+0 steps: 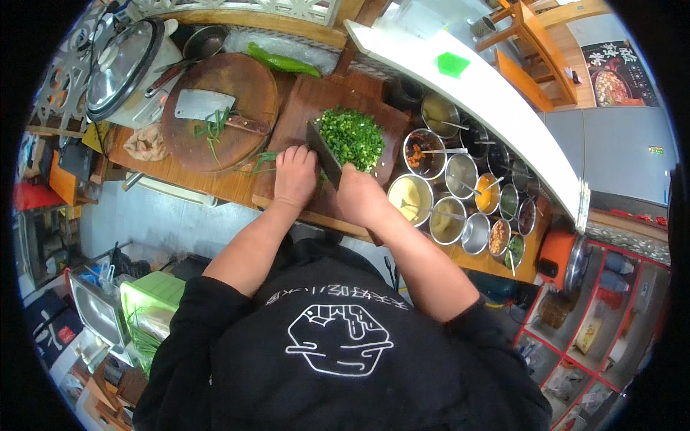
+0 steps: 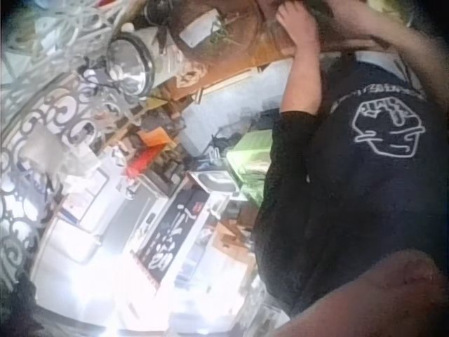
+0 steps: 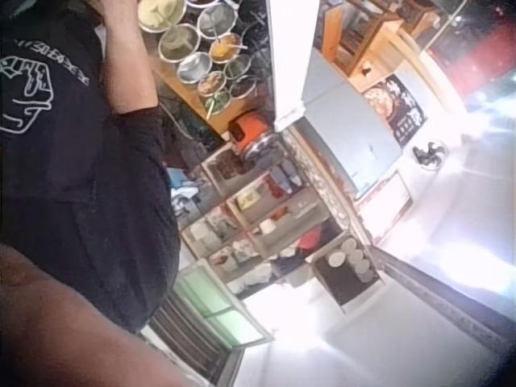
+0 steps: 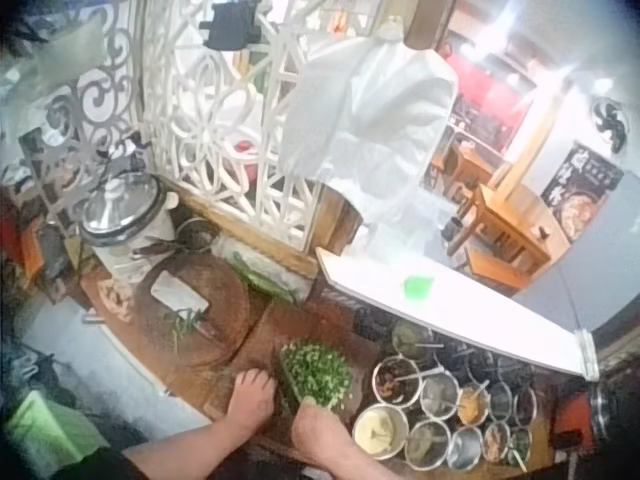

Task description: The person gathers a bunch of green onions, trims the ends, and finely chops them on a wooden cutting board using a cleaver. The chopped onions are then transferred into a small metal bowl.

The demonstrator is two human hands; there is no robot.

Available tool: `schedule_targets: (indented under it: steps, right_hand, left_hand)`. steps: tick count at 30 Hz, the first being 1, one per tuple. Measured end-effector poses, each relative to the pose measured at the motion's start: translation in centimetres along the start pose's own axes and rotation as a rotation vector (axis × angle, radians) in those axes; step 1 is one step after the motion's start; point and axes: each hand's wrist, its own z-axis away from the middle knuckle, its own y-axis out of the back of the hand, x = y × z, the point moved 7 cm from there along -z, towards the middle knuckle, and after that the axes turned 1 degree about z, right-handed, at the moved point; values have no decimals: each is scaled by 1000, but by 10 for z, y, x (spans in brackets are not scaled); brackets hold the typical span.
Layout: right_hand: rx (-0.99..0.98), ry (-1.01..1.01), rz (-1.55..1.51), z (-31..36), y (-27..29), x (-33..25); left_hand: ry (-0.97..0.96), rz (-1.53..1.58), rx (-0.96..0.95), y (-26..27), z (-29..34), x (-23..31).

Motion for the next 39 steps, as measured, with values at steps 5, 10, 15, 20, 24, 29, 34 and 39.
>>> schedule_targets:
  steps: [5,10,15,20,24,29,34,39]
  right_hand:
    - [121,30,-67,-10,-42,18]
    - [208,76,-31,-8,-46,20]
    - [188,28,-94,-10,-49,25]
    - [107,22,-29,2,-17,0]
    - [17,44,7,9,3,-12]
    - [103,13,-49,-1,-47,12]
    - [186,58,-21,-9,-53,18]
    - [217,53,-97,-8,-49,20]
  left_hand:
    - [5,59,-6,6,-3,4]
    - [36,149,-45,15,-5,-1]
    - [-23,201,-9,16,1,-6]
    - [-37,76,-66,5,6,-3]
    - [-36,46,-36,3,9,-4]
    - [-68,90,-64,6,6,1]
    - [-32,181,-160,13,3,-5]
    - [-107,195,-200,51,-2,7]
